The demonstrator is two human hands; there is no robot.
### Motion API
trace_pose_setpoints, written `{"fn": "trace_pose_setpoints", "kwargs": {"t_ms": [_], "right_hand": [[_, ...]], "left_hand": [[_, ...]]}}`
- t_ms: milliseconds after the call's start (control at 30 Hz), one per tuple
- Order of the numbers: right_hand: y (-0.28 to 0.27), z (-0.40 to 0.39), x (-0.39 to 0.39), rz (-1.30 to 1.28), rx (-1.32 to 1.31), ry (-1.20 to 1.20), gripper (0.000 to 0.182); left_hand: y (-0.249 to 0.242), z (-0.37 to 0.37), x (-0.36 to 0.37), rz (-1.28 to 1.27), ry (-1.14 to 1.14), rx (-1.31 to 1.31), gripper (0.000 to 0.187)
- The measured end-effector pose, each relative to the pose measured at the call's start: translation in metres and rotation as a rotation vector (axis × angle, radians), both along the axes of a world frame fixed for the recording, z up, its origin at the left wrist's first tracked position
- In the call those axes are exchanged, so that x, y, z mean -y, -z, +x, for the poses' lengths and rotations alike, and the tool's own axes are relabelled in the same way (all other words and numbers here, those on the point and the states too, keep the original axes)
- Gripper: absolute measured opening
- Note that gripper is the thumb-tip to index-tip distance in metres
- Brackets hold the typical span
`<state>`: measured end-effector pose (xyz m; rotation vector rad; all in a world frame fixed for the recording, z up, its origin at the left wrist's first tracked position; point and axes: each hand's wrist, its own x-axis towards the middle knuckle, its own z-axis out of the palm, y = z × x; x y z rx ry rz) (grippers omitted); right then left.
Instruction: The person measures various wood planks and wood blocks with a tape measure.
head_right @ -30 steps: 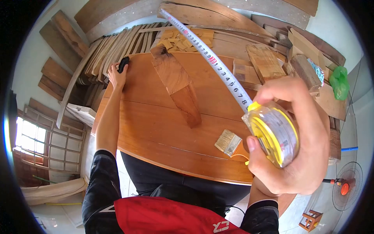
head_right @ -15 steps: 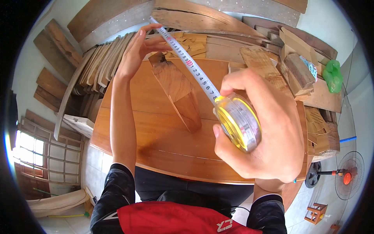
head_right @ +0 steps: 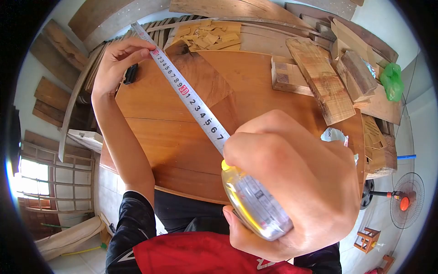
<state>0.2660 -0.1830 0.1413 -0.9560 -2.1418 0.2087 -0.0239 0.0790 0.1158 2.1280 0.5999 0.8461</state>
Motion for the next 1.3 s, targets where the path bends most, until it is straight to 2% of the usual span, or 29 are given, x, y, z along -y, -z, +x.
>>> {"fn": "trace_pose_setpoints", "kwargs": {"t_ms": [233, 533, 700, 900, 1300], "right_hand": [[0.003, -0.012, -0.002, -0.022, 0.031, -0.035, 0.052], [0.003, -0.008, -0.005, -0.030, 0.023, -0.049, 0.053], [0.003, -0.007, -0.004, -0.023, 0.044, -0.042, 0.054], [0.002, -0.008, -0.003, -0.038, 0.064, -0.027, 0.055], [0.001, -0.008, -0.001, -0.045, 0.069, -0.011, 0.056]], "left_hand": [[0.006, -0.002, 0.000, -0.046, -0.012, -0.099, 0.022], [0.008, 0.001, -0.001, -0.014, -0.051, -0.062, 0.026], [0.017, 0.001, -0.012, 0.108, -0.035, -0.020, 0.025], [0.004, 0.003, 0.001, -0.047, -0.056, -0.085, 0.025], [0.010, 0.002, -0.007, -0.016, -0.020, -0.052, 0.024]]}}
